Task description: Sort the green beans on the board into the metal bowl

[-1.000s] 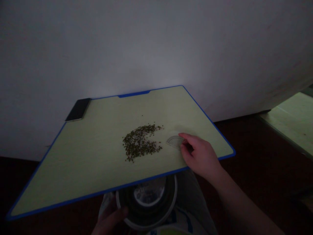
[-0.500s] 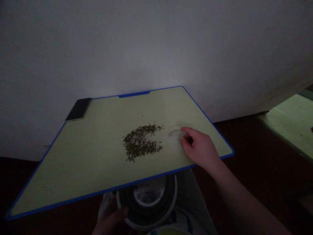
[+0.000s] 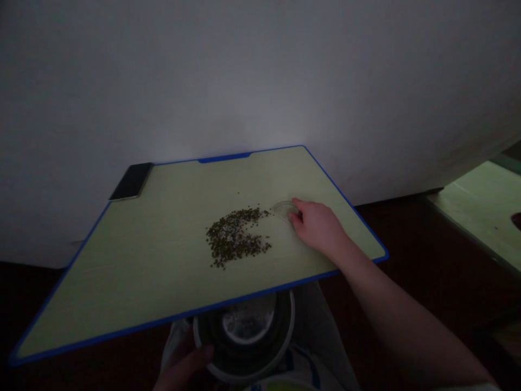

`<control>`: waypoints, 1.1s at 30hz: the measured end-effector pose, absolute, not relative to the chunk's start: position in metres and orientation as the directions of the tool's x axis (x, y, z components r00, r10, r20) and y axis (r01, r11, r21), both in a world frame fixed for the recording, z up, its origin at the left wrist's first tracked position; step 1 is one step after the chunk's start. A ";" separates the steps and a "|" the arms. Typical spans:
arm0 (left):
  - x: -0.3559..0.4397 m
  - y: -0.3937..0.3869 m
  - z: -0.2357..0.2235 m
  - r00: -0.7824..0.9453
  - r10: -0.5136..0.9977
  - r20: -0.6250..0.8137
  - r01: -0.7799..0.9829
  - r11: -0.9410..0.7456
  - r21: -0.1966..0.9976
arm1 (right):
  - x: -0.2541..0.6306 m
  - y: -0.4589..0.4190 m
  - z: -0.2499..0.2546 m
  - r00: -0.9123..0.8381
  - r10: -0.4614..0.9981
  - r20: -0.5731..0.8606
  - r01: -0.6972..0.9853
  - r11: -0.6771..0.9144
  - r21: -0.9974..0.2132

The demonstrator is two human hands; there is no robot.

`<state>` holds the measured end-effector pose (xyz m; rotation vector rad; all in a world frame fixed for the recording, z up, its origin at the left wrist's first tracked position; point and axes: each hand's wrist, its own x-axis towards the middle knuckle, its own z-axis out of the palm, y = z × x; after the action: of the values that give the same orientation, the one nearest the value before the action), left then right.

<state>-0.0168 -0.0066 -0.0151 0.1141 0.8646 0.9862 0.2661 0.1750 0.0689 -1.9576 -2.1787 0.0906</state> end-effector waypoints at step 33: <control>-0.016 -0.007 -0.016 0.255 0.816 -0.519 -0.691 0.529 0.492 | 0.232 0.153 0.071 -0.350 0.935 0.058 0.898 0.353 -0.264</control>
<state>-0.0159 -0.0073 -0.0156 0.1768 0.8176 1.0305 0.2318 0.1527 0.0710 -1.6591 -2.4135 0.2752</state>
